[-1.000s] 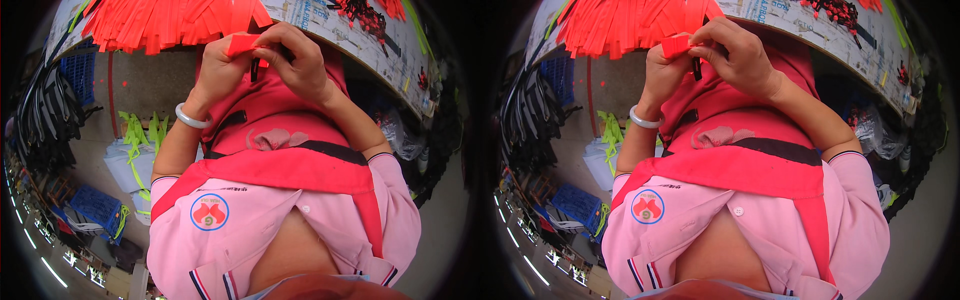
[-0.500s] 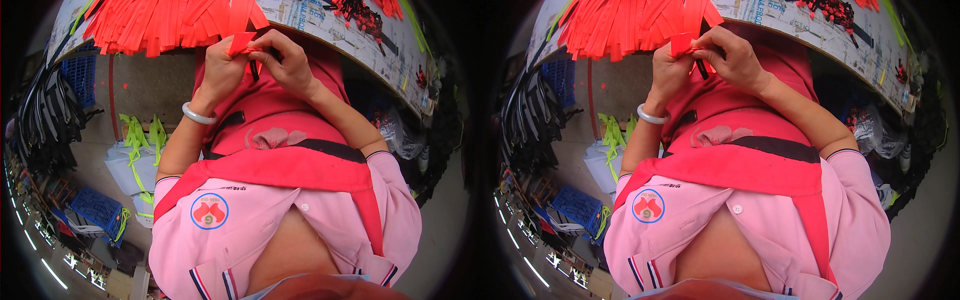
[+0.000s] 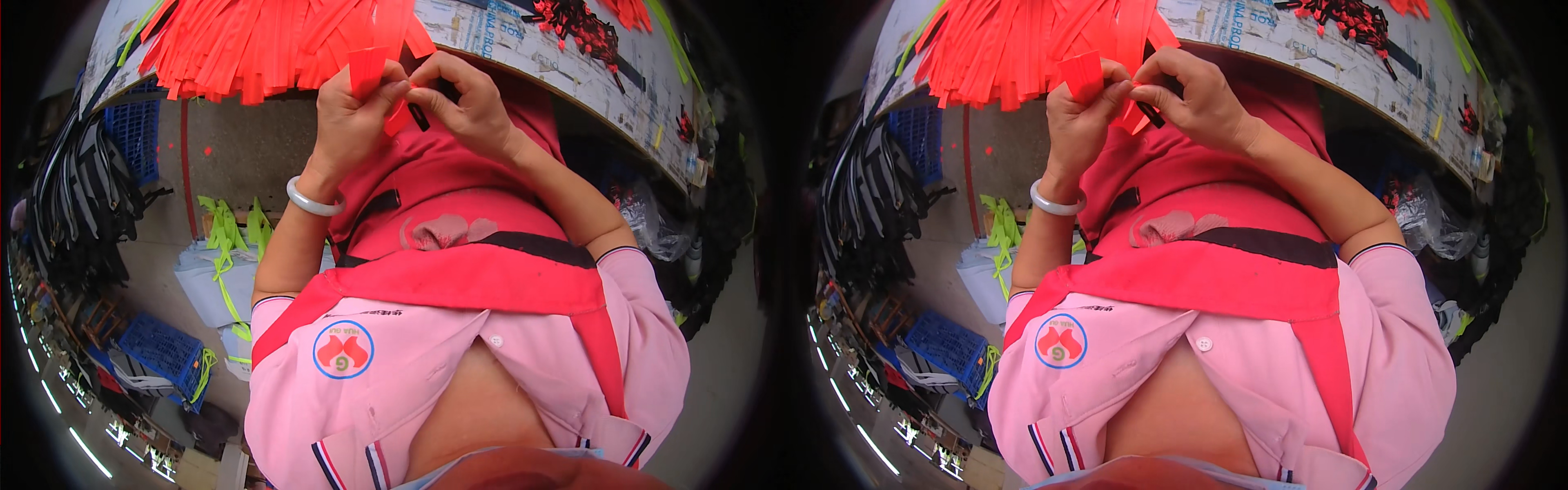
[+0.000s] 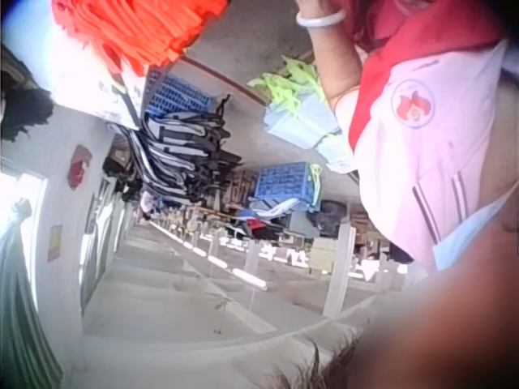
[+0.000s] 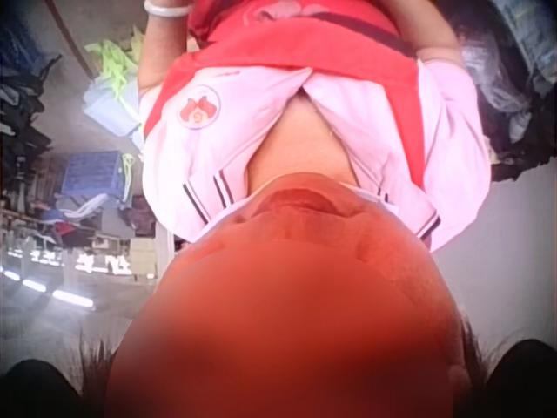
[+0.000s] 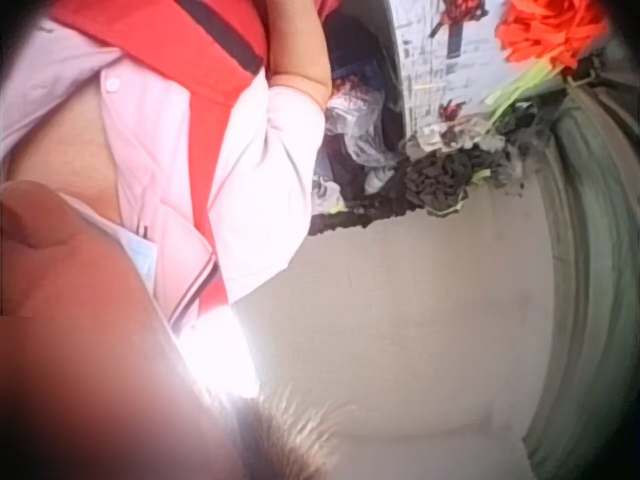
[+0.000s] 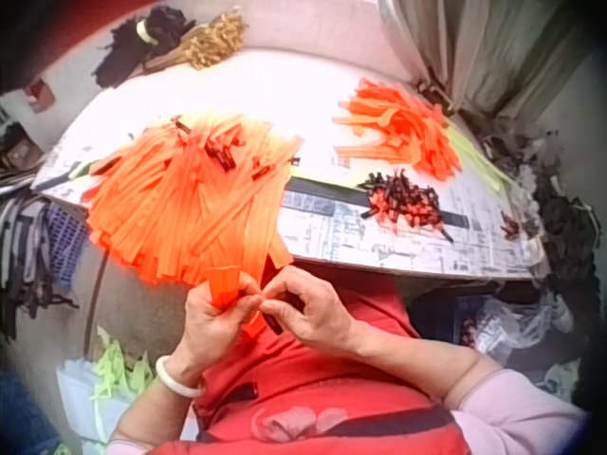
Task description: Attaching black plastic clips to red plastic strips at a factory workbench.
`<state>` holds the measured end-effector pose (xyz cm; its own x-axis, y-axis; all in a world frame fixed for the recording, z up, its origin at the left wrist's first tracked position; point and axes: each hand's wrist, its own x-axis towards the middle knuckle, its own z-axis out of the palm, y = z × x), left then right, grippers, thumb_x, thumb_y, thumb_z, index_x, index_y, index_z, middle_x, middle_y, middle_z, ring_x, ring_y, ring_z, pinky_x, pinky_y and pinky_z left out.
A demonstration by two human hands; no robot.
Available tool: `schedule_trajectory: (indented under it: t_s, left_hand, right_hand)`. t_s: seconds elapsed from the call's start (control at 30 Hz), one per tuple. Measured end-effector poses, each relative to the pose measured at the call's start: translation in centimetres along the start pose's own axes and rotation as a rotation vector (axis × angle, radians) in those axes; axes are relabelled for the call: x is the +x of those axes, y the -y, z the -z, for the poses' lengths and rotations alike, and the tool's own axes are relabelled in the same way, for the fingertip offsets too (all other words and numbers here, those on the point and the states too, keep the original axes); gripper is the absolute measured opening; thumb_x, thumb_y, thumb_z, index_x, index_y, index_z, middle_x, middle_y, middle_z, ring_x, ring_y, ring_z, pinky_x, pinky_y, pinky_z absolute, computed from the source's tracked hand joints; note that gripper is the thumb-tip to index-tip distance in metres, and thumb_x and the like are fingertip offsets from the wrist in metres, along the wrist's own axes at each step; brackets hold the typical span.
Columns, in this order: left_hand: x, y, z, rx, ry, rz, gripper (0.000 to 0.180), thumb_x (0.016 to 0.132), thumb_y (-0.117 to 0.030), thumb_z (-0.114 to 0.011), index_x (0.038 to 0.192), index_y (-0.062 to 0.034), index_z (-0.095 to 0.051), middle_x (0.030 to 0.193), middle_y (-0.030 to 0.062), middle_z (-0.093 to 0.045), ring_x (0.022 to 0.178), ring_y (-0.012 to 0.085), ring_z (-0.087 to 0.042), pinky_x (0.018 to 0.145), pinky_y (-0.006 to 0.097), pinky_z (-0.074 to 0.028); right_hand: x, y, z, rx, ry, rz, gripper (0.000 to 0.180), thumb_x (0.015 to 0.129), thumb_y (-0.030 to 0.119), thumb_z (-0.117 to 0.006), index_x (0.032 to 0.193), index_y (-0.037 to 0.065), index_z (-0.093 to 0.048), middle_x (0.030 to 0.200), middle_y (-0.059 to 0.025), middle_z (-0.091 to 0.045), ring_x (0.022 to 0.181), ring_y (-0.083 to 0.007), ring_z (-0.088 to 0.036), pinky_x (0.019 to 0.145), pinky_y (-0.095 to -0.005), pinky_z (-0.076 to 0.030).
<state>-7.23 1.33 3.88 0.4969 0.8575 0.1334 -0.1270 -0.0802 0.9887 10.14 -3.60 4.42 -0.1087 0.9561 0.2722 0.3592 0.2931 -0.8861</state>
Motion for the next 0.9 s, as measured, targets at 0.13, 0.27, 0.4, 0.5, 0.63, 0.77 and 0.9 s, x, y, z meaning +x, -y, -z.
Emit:
schedule_trajectory:
  t_s: [0.13,0.27,0.4,0.5,0.63,0.77,0.9]
  left_hand:
    - [-1.1,0.8,0.4,-0.039,0.004,0.145,0.003,0.085,0.003,-0.062,0.085,0.0003,-0.062,0.073,-0.0018,-0.057,0.065,0.0045,-0.050,0.058,0.021,-0.041]
    - [-0.9,-0.3,-0.1,-0.026,0.054,0.078,0.006,0.081,0.005,-0.063,0.084,0.0009,-0.060,0.074,0.0017,-0.055,0.067,0.0087,-0.052,0.062,0.024,-0.043]
    - [0.2,-1.7,-1.3,0.034,0.123,-0.165,0.005,0.083,0.003,-0.063,0.086,0.0005,-0.060,0.072,0.0021,-0.053,0.065,0.0097,-0.052,0.060,0.023,-0.041]
    - [0.9,-1.7,1.2,-0.273,-0.184,0.181,0.011,0.092,-0.010,-0.062,0.100,-0.0020,-0.061,0.066,-0.0060,-0.052,0.055,0.0011,-0.043,0.048,0.018,-0.032]
    - [1.3,-1.4,4.2,-0.222,-0.275,0.157,0.025,0.095,-0.027,-0.058,0.097,-0.0024,-0.059,0.074,-0.0023,-0.052,0.054,0.0029,-0.037,0.047,0.020,-0.029]
    - [1.8,-2.5,4.0,-0.445,-0.299,0.200,0.029,0.097,-0.031,-0.052,0.094,-0.0027,-0.056,0.077,0.0017,-0.050,0.054,0.0073,-0.040,0.048,0.022,-0.031]
    - [2.1,-1.8,3.1,-0.687,-0.337,0.247,0.030,0.099,-0.031,-0.049,0.088,-0.0029,-0.054,0.074,0.0019,-0.046,0.053,0.0080,-0.038,0.048,0.022,-0.031]
  right_hand:
    - [-1.2,-0.7,-1.1,0.106,0.032,-0.143,0.016,0.085,0.012,-0.068,0.090,0.000,-0.059,0.079,-0.0086,-0.057,0.071,-0.0157,-0.056,0.066,-0.0276,-0.046]
    - [-1.8,-1.1,-2.5,0.042,0.171,-0.067,0.018,0.084,0.011,-0.067,0.098,0.002,-0.058,0.084,-0.0124,-0.060,0.079,-0.0267,-0.062,0.070,-0.0354,-0.048]
    - [-2.4,-1.4,-3.3,0.160,0.268,-0.254,0.019,0.083,0.009,-0.065,0.100,0.003,-0.059,0.090,-0.0133,-0.064,0.086,-0.0298,-0.064,0.074,-0.0366,-0.050]
    - [0.0,-1.5,-1.1,-0.081,0.286,-0.035,0.015,0.084,0.010,-0.065,0.095,0.002,-0.059,0.080,-0.0105,-0.062,0.070,-0.0212,-0.061,0.067,-0.0321,-0.048]
    - [5.4,-0.3,2.5,0.081,0.167,-0.216,0.019,0.091,0.018,-0.061,0.096,0.000,-0.059,0.082,0.0003,-0.057,0.078,-0.0070,-0.051,0.071,-0.0241,-0.043]
    - [9.4,-0.1,3.5,0.029,0.319,-0.222,0.030,0.088,0.028,-0.066,0.099,0.001,-0.060,0.081,-0.0005,-0.057,0.076,-0.0064,-0.051,0.068,-0.0230,-0.042]
    - [5.2,-0.6,-0.8,0.018,0.485,-0.236,0.033,0.086,0.030,-0.067,0.100,0.000,-0.063,0.071,-0.0064,-0.058,0.068,-0.0107,-0.053,0.063,-0.0281,-0.043]
